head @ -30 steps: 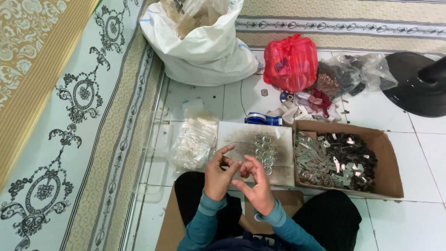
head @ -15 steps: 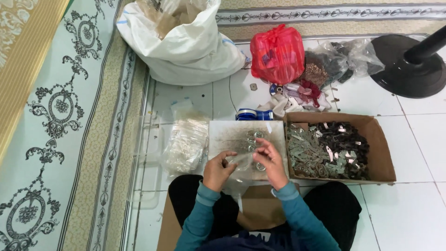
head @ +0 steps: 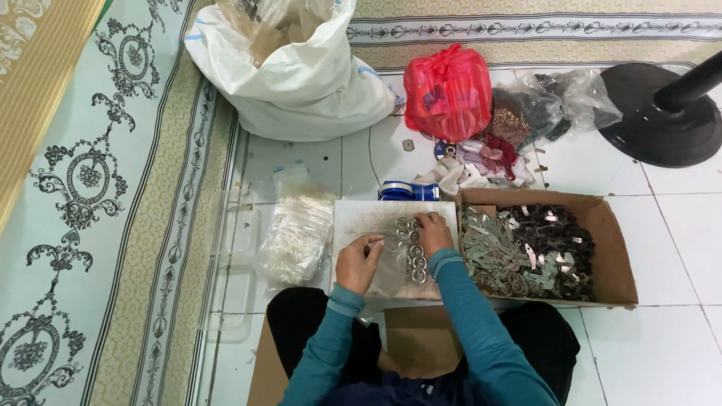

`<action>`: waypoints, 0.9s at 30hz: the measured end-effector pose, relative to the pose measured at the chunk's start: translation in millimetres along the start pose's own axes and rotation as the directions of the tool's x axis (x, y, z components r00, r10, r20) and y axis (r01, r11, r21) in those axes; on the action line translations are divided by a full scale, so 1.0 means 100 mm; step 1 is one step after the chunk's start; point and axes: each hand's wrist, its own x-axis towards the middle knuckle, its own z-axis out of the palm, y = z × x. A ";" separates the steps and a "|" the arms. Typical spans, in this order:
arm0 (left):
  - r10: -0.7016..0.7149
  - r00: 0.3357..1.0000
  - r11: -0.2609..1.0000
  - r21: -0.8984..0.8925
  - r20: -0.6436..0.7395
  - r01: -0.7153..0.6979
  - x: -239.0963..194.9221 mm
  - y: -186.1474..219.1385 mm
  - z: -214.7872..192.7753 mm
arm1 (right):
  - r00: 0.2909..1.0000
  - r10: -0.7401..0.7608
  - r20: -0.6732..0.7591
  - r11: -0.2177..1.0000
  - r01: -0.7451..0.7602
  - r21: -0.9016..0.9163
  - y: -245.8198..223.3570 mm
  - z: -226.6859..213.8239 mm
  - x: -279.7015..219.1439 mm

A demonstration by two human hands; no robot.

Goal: The person sits on the floor and picks small metal pendants from a cardboard box, placing them into a clear plastic bag. After filling the bag, they seal it and set it aside.

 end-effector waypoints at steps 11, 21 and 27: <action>0.029 0.999 0.987 0.156 0.043 -0.036 0.18 -0.25 0.50 | 0.958 0.193 -0.213 0.728 0.006 0.686 -0.63 -1.19 -1.08; 0.036 0.999 0.986 0.162 0.003 -0.036 0.12 -0.21 0.41 | 0.983 0.131 -0.129 0.697 0.001 0.717 -0.91 -1.13 -0.97; 0.043 0.997 0.999 -0.015 -0.059 -0.044 -0.38 0.40 -0.23 | 0.995 0.011 -0.101 0.909 0.032 0.416 -0.40 -0.33 -0.14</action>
